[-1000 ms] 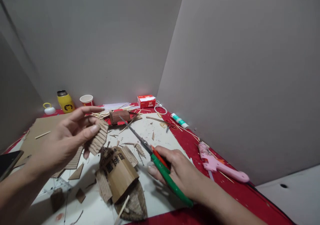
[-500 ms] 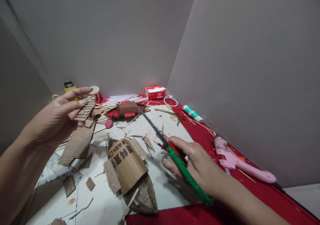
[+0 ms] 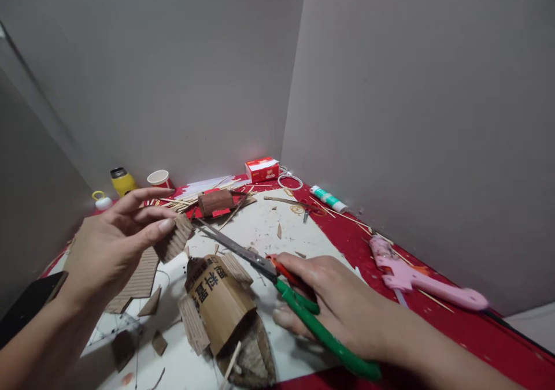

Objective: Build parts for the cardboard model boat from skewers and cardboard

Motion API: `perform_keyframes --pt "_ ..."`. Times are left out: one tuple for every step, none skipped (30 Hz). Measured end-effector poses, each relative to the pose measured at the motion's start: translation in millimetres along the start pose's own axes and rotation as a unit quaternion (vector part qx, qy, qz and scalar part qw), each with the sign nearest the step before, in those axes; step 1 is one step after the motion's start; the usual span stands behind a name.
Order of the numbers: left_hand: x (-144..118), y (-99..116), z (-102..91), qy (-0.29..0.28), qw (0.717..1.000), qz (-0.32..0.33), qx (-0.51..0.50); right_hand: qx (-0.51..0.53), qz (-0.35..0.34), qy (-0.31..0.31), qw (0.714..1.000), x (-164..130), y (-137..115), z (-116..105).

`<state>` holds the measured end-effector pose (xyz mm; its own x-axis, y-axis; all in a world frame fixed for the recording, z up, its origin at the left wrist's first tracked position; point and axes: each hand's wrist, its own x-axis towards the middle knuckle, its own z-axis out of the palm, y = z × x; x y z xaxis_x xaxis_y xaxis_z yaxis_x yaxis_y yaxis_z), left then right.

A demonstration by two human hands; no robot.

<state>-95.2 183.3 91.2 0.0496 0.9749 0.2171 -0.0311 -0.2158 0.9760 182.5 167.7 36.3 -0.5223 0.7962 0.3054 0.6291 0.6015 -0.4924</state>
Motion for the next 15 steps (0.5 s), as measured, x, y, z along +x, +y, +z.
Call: perform_keyframes --pt "-3 0 1.6 -0.003 1.000 0.013 0.012 -0.008 -0.002 -0.002 1.000 0 -1 0" --pt "-5 1 3.0 -0.007 0.999 0.023 0.021 -0.017 -0.003 -0.004 1.000 0 -1 0" --pt "-7 1 4.4 -0.013 0.999 0.032 0.030 -0.026 -0.003 -0.008 1.000 0 -1 0" --pt "-9 1 5.8 -0.017 0.998 0.040 0.040 -0.033 -0.001 -0.014 0.999 0 -1 0" --pt "-11 1 7.1 -0.020 0.997 0.049 0.050 -0.038 0.001 -0.021 0.999 0 0 0" --pt "-12 2 8.3 -0.020 0.996 0.057 0.059 -0.041 0.002 -0.025 0.999 -1 1 0" --pt "-14 2 9.4 -0.021 0.995 0.064 0.068 -0.042 0.002 -0.026 0.999 -1 1 0" --pt "-15 2 10.2 -0.023 0.994 0.071 0.076 -0.042 0.001 -0.024 0.999 -2 2 1" --pt "-16 2 10.9 -0.027 0.993 0.075 0.083 -0.040 0.000 -0.020 0.999 -2 2 1" --pt "-17 2 11.2 -0.032 0.993 0.076 0.089 -0.037 -0.003 -0.016 0.999 -3 2 1" --pt "-18 2 11.4 -0.039 0.992 0.076 0.094 -0.033 -0.006 -0.013 0.999 -3 1 1" --pt "-19 2 11.5 -0.045 0.991 0.075 0.099 -0.027 -0.008 -0.012 1.000 -3 1 1" --pt "-20 2 11.4 -0.049 0.991 0.074 0.101 -0.021 -0.009 -0.013 1.000 -3 0 1" --pt "-20 2 11.4 -0.049 0.991 0.074 0.101 -0.015 -0.010 -0.013 1.000 -3 0 2" --pt "-20 2 11.3 -0.048 0.991 0.075 0.100 -0.008 -0.010 -0.013 1.000 -3 -1 2"
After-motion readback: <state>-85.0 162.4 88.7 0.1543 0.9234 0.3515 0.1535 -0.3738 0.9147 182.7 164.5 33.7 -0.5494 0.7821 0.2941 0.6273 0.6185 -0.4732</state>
